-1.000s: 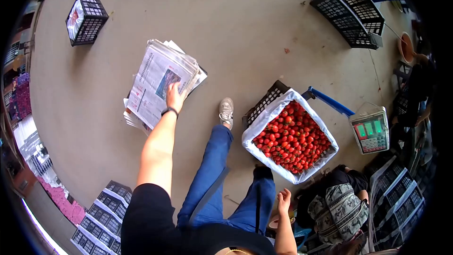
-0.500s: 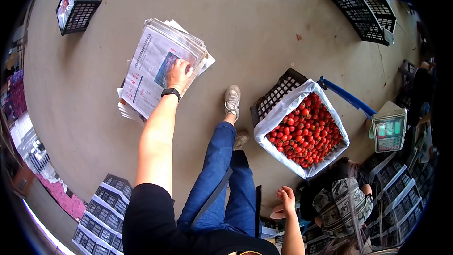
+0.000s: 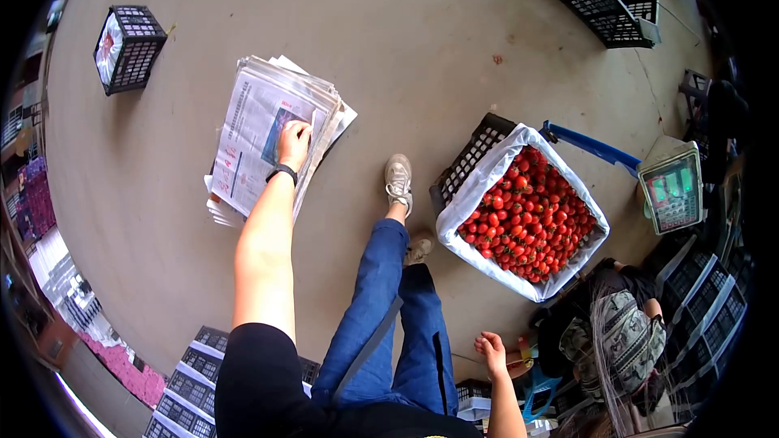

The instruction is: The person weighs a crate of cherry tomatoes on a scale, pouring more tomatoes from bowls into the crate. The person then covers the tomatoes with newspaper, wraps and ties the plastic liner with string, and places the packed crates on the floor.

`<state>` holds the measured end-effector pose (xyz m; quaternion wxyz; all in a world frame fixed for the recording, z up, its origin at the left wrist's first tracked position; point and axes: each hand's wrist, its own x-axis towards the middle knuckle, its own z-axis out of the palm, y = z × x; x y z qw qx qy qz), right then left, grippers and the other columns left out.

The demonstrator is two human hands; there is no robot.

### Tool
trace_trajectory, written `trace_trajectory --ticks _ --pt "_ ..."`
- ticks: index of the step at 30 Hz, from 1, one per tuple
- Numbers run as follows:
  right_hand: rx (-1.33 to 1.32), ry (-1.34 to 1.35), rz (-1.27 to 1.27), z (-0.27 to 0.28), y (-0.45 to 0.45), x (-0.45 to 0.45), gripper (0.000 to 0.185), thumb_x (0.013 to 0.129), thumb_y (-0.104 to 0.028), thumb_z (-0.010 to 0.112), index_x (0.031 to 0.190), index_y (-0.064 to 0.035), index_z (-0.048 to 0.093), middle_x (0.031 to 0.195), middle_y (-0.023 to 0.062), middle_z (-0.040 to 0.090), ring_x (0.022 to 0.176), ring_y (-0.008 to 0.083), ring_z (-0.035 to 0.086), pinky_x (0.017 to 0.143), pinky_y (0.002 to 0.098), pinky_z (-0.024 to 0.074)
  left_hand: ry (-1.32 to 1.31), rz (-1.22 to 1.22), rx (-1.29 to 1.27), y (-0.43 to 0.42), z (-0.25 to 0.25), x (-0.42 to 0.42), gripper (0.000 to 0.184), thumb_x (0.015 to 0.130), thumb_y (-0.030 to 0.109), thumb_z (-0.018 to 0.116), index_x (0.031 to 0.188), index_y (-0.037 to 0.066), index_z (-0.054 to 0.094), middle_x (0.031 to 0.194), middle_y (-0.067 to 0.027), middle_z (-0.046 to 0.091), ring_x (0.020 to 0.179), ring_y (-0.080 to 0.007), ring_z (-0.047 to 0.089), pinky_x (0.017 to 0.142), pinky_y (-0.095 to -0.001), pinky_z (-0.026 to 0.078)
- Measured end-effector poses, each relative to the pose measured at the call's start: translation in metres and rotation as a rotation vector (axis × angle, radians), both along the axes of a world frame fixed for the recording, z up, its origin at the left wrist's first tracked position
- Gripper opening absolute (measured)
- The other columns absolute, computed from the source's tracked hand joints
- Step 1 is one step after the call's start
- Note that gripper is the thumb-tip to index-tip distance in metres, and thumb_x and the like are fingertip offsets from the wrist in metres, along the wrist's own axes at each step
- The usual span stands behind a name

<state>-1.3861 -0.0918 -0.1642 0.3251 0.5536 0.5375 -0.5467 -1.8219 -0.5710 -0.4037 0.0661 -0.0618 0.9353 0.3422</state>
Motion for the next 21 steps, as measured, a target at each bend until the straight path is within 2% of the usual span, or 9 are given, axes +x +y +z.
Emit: trace_trajectory --ticks 3,5,6,8,10,11,14,19,21 --pt "-0.013 0.083 0.023 -0.005 0.003 0.011 0.021 0.087 -0.009 0.047 0.106 -0.0011 0.047 0.089 0.0088 0.058 0.077 0.0153 0.057 0.072 0.0266 0.0478 0.035 -0.03 0.01 0.01 0.001 -0.011 0.01 0.078 0.011 0.055 0.08 0.002 0.059 0.087 -0.0143 0.058 0.083 -0.0299 0.054 0.073 -0.0355 0.043" --pt "-0.004 0.085 -0.017 -0.01 -0.001 0.023 0.02 0.087 -0.009 0.047 0.105 -0.0015 0.047 0.088 0.0095 0.059 0.078 0.0163 0.057 0.071 0.0285 0.0482 -0.072 0.095 -0.049 -0.006 -0.012 0.004 0.02 0.081 0.021 0.05 0.082 0.002 0.057 0.087 -0.018 0.057 0.084 -0.0344 0.053 0.071 -0.0418 0.041" --pt "0.03 0.044 0.026 -0.011 -0.008 0.032 0.021 0.087 -0.01 0.048 0.107 -0.0019 0.048 0.089 0.0098 0.059 0.08 0.0163 0.058 0.072 0.0288 0.0482 -0.017 0.115 -0.067 -0.019 -0.055 0.014 0.024 0.082 0.024 0.05 0.087 0.002 0.056 0.089 -0.0185 0.058 0.084 -0.0359 0.053 0.072 -0.0428 0.041" --pt "0.011 0.017 0.058 -0.017 -0.009 0.021 0.024 0.086 -0.013 0.05 0.108 -0.0021 0.049 0.09 0.0083 0.059 0.083 0.0149 0.058 0.074 0.0273 0.0478 0.068 0.073 -0.377 -0.023 -0.07 0.012 0.026 0.085 0.021 0.046 0.101 0.001 0.05 0.096 -0.0213 0.056 0.088 -0.0365 0.053 0.077 -0.0436 0.041" --pt "0.033 -0.039 0.103 -0.017 -0.012 0.014 0.026 0.086 -0.015 0.051 0.109 -0.002 0.049 0.092 0.007 0.059 0.084 0.0135 0.058 0.075 0.0262 0.0473 -0.122 0.211 0.035 -0.034 -0.072 0.006 0.016 0.083 0.007 0.042 0.097 0.001 0.05 0.093 -0.0201 0.055 0.09 -0.035 0.051 0.077 -0.0426 0.04" --pt "0.041 -0.071 0.122 -0.021 -0.013 0.012 0.027 0.086 -0.016 0.051 0.11 -0.002 0.049 0.092 0.0064 0.059 0.085 0.0129 0.058 0.076 0.0257 0.047 0.086 -0.15 -0.274 -0.019 -0.077 -0.013 0.015 0.078 -0.002 0.043 0.091 0.001 0.051 0.086 -0.0178 0.054 0.085 -0.0334 0.051 0.075 -0.0405 0.04" --pt "0.043 -0.046 0.113 -0.019 -0.01 0.011 0.034 0.084 -0.022 0.053 0.111 -0.0032 0.05 0.096 0.0074 0.059 0.088 0.0139 0.058 0.077 0.0268 0.0454 -0.057 -0.162 -0.277 0.003 -0.046 -0.015 0.017 0.074 -0.005 0.048 0.088 0.003 0.053 0.084 -0.0144 0.053 0.087 -0.0308 0.051 0.075 -0.0385 0.041" --pt "0.025 -0.049 0.071 -0.019 -0.016 0.024 0.029 0.087 -0.018 0.05 0.111 -0.0024 0.048 0.096 0.0055 0.058 0.089 0.0119 0.056 0.079 0.0259 0.0456 -0.172 -0.243 -0.426 0.035 -0.005 -0.026 0.046 0.077 0.002 0.055 0.121 0.008 0.042 0.111 -0.0195 0.045 0.098 -0.0339 0.05 0.083 -0.0399 0.041" --pt "0.03 -0.046 0.077 -0.02 -0.018 0.026 0.029 0.087 -0.018 0.05 0.111 -0.0025 0.048 0.096 0.0055 0.058 0.089 0.0119 0.056 0.078 0.0257 0.0458 -0.185 -0.248 -0.46 0.037 -0.012 -0.034 0.041 0.078 0.003 0.052 0.119 0.005 0.043 0.109 -0.0206 0.046 0.099 -0.0343 0.05 0.083 -0.0402 0.041"
